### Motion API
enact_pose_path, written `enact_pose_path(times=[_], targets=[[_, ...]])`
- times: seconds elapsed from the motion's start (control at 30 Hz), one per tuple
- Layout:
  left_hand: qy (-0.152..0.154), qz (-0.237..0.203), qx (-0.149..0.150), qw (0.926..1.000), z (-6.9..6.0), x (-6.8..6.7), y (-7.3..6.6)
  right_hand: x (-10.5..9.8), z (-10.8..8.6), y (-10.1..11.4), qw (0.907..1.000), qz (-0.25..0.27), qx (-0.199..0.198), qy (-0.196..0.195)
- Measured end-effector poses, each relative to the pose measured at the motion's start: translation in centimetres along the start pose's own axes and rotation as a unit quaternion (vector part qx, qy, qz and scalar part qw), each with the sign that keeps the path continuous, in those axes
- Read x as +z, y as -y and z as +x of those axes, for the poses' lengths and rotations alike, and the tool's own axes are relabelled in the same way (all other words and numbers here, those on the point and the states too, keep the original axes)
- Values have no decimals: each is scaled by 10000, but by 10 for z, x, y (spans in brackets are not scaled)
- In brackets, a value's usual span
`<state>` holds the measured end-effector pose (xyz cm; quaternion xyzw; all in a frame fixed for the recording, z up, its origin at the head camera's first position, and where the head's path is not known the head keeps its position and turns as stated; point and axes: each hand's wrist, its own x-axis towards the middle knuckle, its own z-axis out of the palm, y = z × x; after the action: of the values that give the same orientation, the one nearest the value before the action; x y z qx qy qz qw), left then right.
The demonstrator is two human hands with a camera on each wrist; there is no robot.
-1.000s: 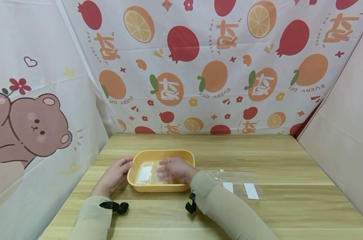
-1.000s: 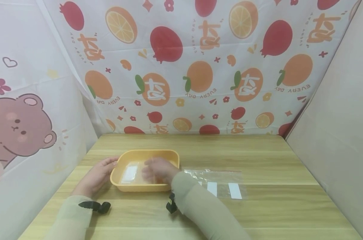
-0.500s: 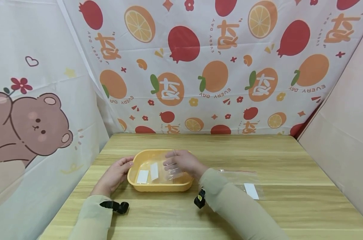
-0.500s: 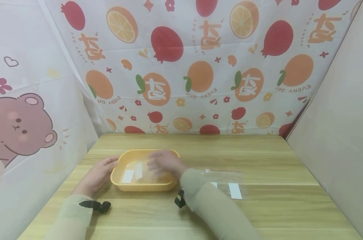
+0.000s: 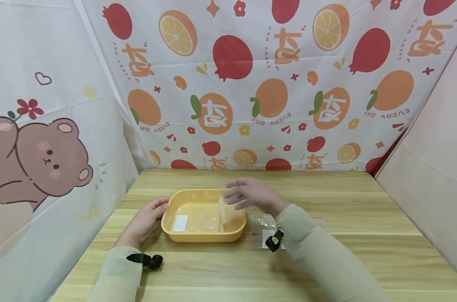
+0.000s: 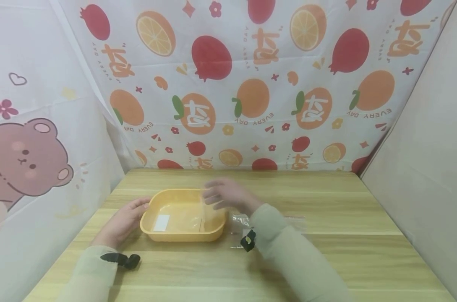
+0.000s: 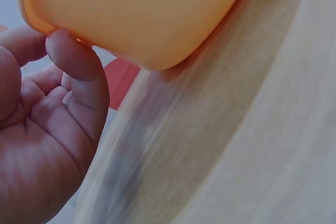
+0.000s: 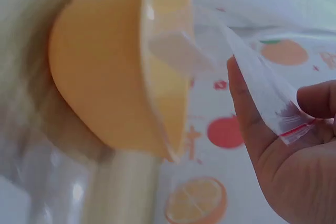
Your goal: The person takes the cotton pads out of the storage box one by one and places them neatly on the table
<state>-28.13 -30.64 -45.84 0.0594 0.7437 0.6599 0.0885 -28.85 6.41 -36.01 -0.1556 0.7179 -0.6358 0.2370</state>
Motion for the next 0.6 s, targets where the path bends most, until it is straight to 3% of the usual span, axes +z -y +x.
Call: enact_pose_path(times=[0.27,0.6], targets=[[-11,37,-17,10000,3,1,0,-45,-35,19,9987,-382,-299,-157],[-25,-19,-3,10000,1,1,0,-94,-77,39,9887,-1432,-414,147]])
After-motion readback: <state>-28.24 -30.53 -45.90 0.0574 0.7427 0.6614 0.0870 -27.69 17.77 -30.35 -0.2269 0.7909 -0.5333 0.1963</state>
